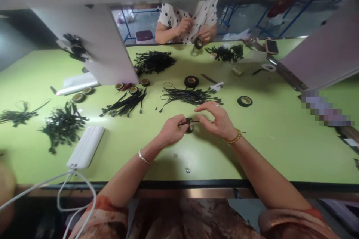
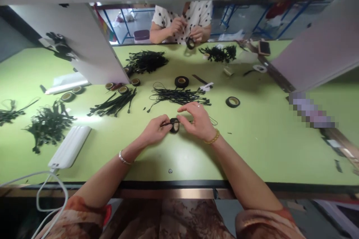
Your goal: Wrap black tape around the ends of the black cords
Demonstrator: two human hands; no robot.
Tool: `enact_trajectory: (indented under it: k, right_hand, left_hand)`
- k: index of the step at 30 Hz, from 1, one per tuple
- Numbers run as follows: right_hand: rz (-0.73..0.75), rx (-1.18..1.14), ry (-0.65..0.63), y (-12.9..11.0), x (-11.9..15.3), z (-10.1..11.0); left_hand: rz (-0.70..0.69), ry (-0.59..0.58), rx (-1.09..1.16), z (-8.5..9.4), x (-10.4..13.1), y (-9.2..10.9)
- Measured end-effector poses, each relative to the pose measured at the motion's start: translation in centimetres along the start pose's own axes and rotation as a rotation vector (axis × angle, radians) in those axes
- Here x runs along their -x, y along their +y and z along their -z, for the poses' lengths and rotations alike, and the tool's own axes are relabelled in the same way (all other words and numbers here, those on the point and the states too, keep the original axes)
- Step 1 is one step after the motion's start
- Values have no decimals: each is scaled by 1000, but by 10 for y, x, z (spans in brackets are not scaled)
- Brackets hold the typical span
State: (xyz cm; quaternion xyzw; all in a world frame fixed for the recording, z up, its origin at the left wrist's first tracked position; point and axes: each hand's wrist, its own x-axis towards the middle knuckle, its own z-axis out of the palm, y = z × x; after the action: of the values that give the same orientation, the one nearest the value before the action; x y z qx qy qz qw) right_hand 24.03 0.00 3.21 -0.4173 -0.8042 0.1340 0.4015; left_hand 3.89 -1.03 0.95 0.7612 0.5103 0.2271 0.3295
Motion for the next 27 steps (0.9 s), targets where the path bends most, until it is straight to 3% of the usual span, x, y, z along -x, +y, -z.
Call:
enact_trajectory:
  k: [2,5,7,11,15,18,23,27]
  right_hand:
    - [-126,20,-62,2,0,-1]
    - [-383,26,-309,0,-2,-1]
    - [-422,3,-410,-5,-4,-1]
    - [-473,-116,-460,-10,-7,-6]
    - [-611,-377,-353,-9,-3,-20]
    - [-712,-607,-147,-9,0,-31]
    - [-720,-849,70,-8,-4,-31]
    - [-624,-964,51,-2,-8,-15]
  left_hand:
    - [-113,-8,-95,-3,2,1]
    - [-249,-31,-327,-7,6,3]
    - [-302,-48,-467,-8,9,3]
    - [-413,3,-621,-6,10,0]
    - [-490,63,-680,-5,9,-2]
    - [-474,102,-666,-6,9,1]
    - [-349,90,-536,-14,10,6]
    - [-118,48,-331,-16,6,6]
